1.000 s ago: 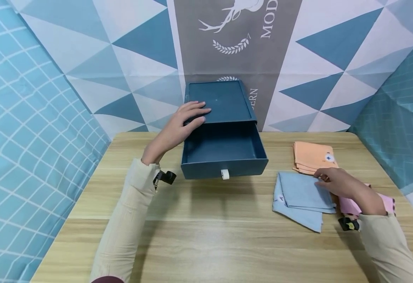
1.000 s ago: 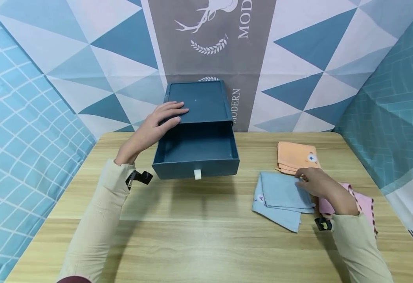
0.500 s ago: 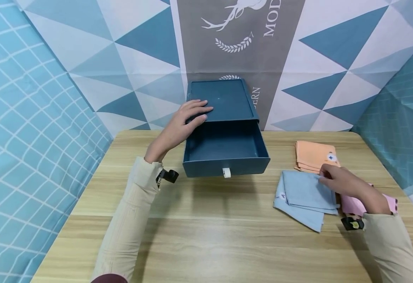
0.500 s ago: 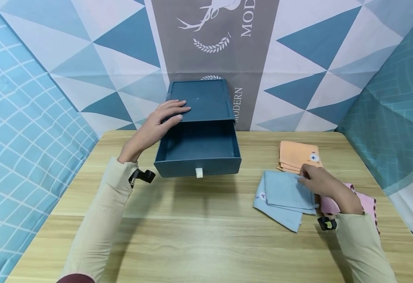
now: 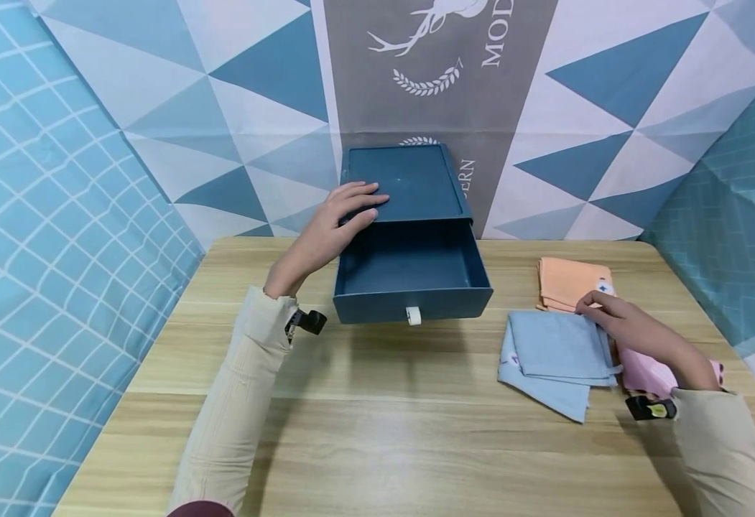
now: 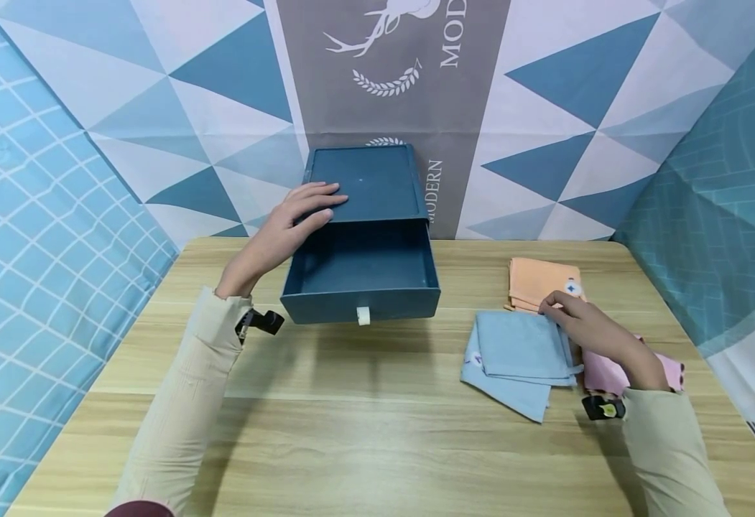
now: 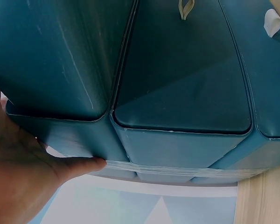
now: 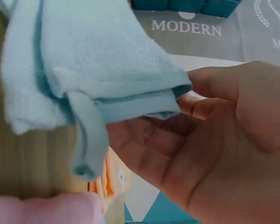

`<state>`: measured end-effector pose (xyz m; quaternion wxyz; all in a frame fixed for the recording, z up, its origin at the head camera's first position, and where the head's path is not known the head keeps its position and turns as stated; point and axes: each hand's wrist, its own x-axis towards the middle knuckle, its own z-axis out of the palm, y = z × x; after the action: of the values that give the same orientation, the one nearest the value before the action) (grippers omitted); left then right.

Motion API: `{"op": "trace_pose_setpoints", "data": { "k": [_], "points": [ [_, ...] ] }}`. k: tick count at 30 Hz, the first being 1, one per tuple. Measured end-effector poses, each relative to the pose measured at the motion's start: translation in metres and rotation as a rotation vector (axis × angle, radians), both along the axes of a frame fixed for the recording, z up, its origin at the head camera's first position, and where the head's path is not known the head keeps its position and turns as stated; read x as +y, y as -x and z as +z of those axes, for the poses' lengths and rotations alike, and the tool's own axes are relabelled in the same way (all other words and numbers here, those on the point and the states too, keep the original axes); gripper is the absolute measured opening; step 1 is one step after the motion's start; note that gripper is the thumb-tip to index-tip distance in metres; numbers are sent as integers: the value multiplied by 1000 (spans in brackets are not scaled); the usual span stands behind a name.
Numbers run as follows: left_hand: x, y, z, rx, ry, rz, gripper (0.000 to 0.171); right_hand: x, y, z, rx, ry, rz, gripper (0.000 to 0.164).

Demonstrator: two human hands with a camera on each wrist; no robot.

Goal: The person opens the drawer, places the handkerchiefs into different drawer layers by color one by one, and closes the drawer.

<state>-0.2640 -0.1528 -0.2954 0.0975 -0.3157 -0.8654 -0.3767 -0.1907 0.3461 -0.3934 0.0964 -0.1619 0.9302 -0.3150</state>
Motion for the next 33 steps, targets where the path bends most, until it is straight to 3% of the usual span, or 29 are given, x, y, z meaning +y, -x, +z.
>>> {"op": "trace_pose_setpoints", "data": {
  "k": [6,17,22,27,33],
  "points": [
    [0,1,-1,2,2,2,41,0,-1,3,-15,-9,32,30],
    [-1,1,0,-1,-6,-6,41,-16,2,1,159,-37,-35,32],
    [-1,1,-1,5,-4,-10,41,-19,2,2,90,-7,-21,31],
    [-1,2,-2,11,3,-9,41,-18,-2,5,42,-20,-10,19],
    [0,3,-2,8,0,-9,41,-27,-15,23,171,19,5,10]
  ]
}}
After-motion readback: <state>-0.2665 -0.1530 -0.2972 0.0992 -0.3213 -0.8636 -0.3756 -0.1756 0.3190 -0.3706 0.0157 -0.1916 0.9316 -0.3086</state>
